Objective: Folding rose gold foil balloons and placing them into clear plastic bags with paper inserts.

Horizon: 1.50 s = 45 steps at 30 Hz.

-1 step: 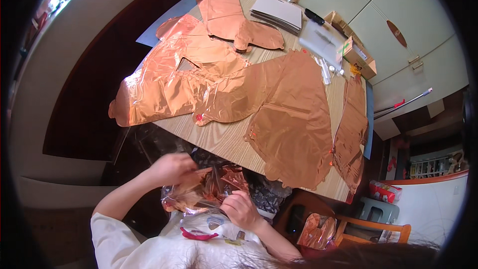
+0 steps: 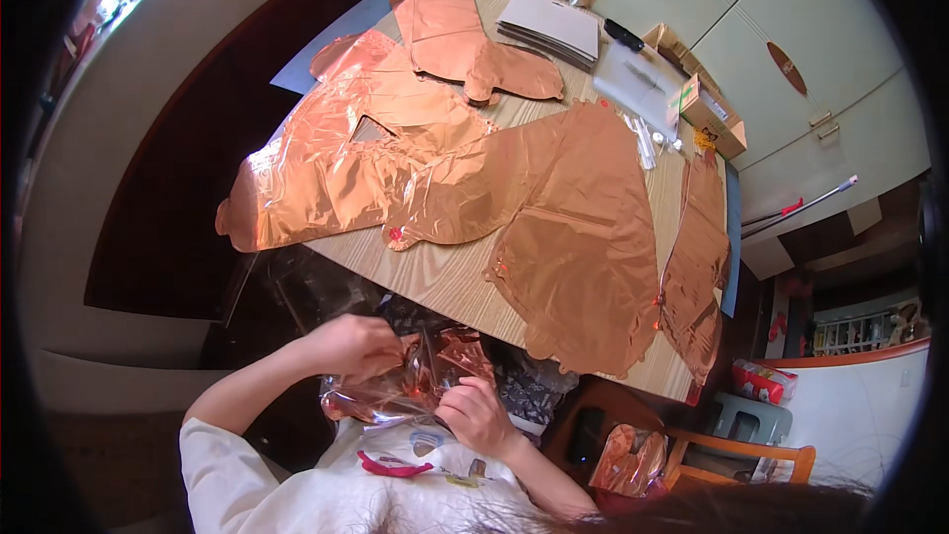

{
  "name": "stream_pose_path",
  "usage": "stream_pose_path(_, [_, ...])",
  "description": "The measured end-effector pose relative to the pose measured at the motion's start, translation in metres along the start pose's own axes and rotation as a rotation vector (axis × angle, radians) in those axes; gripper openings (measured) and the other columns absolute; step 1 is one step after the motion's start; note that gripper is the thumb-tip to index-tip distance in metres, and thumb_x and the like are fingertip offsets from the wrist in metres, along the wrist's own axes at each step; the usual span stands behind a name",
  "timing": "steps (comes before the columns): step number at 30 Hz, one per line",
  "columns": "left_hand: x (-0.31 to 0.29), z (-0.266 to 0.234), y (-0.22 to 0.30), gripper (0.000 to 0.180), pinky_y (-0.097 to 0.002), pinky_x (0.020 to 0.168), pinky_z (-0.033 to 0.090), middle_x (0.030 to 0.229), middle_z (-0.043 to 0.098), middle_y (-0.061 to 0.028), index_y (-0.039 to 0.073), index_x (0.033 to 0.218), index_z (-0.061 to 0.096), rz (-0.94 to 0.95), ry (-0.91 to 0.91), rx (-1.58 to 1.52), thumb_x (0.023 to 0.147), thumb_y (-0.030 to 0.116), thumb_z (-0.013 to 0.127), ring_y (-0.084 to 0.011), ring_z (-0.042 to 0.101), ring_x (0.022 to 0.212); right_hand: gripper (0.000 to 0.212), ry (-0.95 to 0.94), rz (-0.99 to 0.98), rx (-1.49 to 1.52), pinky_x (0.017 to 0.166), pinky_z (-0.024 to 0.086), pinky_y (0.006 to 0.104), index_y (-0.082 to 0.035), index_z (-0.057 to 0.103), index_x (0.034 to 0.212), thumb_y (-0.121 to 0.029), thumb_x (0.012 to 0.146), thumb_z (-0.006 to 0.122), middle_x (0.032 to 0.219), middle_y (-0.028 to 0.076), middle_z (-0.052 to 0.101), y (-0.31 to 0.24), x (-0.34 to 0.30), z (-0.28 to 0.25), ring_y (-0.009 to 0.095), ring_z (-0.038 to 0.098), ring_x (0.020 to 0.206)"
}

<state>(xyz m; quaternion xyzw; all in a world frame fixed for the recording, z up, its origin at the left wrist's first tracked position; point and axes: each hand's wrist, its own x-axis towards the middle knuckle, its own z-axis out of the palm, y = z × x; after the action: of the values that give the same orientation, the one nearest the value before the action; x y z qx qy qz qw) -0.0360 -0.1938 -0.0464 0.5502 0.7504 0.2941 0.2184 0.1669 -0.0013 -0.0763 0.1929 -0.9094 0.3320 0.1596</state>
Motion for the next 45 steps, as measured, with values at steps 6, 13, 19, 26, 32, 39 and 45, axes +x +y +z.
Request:
stream_pose_path(6, [0.014, 0.015, 0.0, 0.045, -0.0419, 0.07, 0.053, 0.092, 0.066, -0.0178, 0.004, 0.105, 0.062, -0.28, -0.858, 0.271, 0.079, 0.042, 0.062, -0.034, 0.065, 0.084, 0.024, 0.052, -0.006, -0.037, 0.092, 0.042, 0.0394, -0.011, 0.057, 0.09, -0.008, 0.068, 0.065, 0.092, 0.002, 0.053, -0.008, 0.007, 0.004, 0.018, 0.055, 0.093])
stream_pose_path(13, [-0.022, 0.056, -0.036, 0.059, -0.0423, 0.066, 0.054, 0.096, 0.063, -0.025, -0.006, 0.103, 0.054, -0.429, -0.473, 0.281, 0.073, 0.043, 0.069, -0.0375, 0.065, 0.08, 0.033, 0.163, 0.36, 0.065, 0.096, 0.039, 0.0448, -0.006, 0.054, 0.111, -0.03, 0.089, 0.059, 0.11, 0.012, 0.056, 0.014, -0.007, 0.009, 0.027, 0.052, 0.107])
stream_pose_path(19, [-0.022, 0.049, -0.011, 0.061, -0.0434, 0.076, 0.05, 0.099, 0.057, -0.0214, -0.005, 0.112, 0.05, -0.188, -0.188, 0.389, 0.074, 0.037, 0.07, -0.0377, 0.06, 0.089, 0.039, 0.135, 1.109, 0.731, 0.087, 0.043, 0.0317, 0.002, 0.051, 0.12, -0.027, 0.095, 0.054, 0.114, 0.011, 0.058, 0.088, -0.088, 0.038, 0.017, 0.054, 0.103])
stream_pose_path(26, [-0.01, 0.065, -0.042, 0.065, -0.0422, 0.085, 0.046, 0.102, 0.059, -0.0227, 0.001, 0.116, 0.053, -0.406, -0.175, -0.044, 0.071, 0.044, 0.072, -0.0396, 0.056, 0.1, 0.022, 0.05, 1.088, 1.243, 0.073, 0.044, 0.0239, -0.006, 0.058, 0.104, -0.024, 0.092, 0.06, 0.093, -0.001, 0.06, 0.086, -0.038, 0.021, 0.007, 0.054, 0.082])
stream_pose_path(32, [-0.026, 0.063, -0.088, 0.062, -0.0304, 0.086, 0.044, 0.102, 0.065, -0.0076, -0.001, 0.119, 0.056, -0.445, -0.464, -0.794, 0.073, 0.034, 0.079, -0.0132, 0.055, 0.095, 0.029, 0.016, 0.98, 1.31, 0.071, 0.046, 0.0232, -0.007, 0.057, 0.115, -0.024, 0.092, 0.061, 0.093, -0.002, 0.061, 0.088, -0.032, 0.045, 0.007, 0.056, 0.081])
stream_pose_path(39, [-0.11, 0.089, -0.091, 0.054, -0.0274, 0.083, 0.046, 0.1, 0.064, -0.0024, 0.002, 0.118, 0.057, -0.708, -0.119, -1.183, 0.07, 0.013, 0.077, -0.0121, 0.057, 0.092, 0.067, -0.216, 0.569, 1.861, 0.103, 0.036, 0.032, -0.001, 0.035, 0.141, -0.03, 0.088, 0.065, 0.135, 0.009, 0.047, 0.044, 0.034, 0.021, 0.017, 0.044, 0.124])
stream_pose_path(45, [-0.147, 0.102, -0.079, 0.035, -0.0287, 0.077, 0.05, 0.101, 0.064, -0.0035, 0.005, 0.103, 0.065, -0.724, 0.074, -1.348, 0.07, 0.009, 0.077, -0.0146, 0.06, 0.09, 0.038, -0.435, 0.742, 1.304, 0.094, 0.04, 0.0235, 0.0, 0.053, 0.128, -0.013, 0.093, 0.057, 0.123, 0.006, 0.06, 0.005, 0.07, 0.034, 0.01, 0.053, 0.109])
